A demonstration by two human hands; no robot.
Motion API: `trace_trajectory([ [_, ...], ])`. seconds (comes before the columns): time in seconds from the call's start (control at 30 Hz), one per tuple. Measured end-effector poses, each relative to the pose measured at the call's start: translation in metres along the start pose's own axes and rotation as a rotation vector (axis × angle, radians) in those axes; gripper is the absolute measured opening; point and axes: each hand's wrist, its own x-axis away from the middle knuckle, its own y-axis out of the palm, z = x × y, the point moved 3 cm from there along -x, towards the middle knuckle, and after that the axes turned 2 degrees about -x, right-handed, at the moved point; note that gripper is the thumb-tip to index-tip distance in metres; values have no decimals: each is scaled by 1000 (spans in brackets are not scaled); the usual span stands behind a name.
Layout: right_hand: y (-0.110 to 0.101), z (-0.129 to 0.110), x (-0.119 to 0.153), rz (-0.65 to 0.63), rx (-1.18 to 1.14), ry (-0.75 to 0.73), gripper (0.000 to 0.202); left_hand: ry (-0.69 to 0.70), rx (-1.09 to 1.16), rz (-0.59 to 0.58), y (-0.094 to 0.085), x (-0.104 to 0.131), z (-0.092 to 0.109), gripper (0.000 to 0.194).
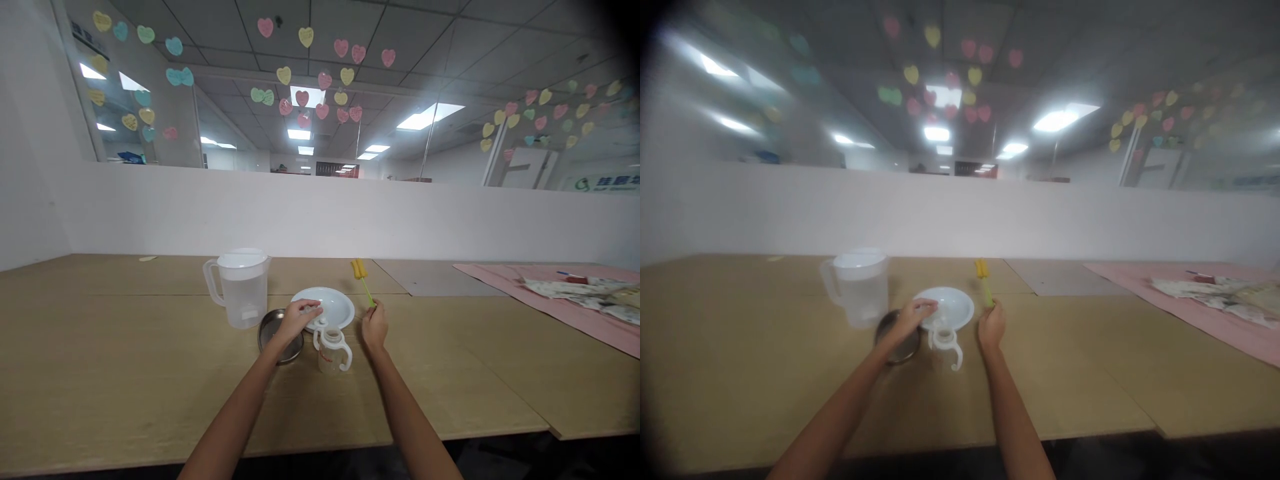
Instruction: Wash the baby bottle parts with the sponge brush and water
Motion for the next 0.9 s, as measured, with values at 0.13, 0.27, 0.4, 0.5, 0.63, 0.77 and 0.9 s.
trace_trajectory([
  [0.13,1,1,1,-11,13,-23,39,-2,39,35,0,7,-8,35],
  [0.27,-4,-4,4,-10,6,-10,38,3,56,98,-3,11,-18,32],
  [0.4,-11,-12,6,19,19,-29,38,-60,120,151,-8,13,-26,29],
  [0.5,-12,-17,8,14,29,-94,41,-97,235,239,-9,14,-30,29],
  [0.63,-10,-19,10,10,55,-138,40,-123,384,321,-10,13,-33,36],
  [0.77,-9,-20,10,11,65,-157,39,-185,490,347,-11,13,-35,30],
  [0.9,-11,-23,10,11,53,-188,39,-206,510,331,-11,14,-33,26],
])
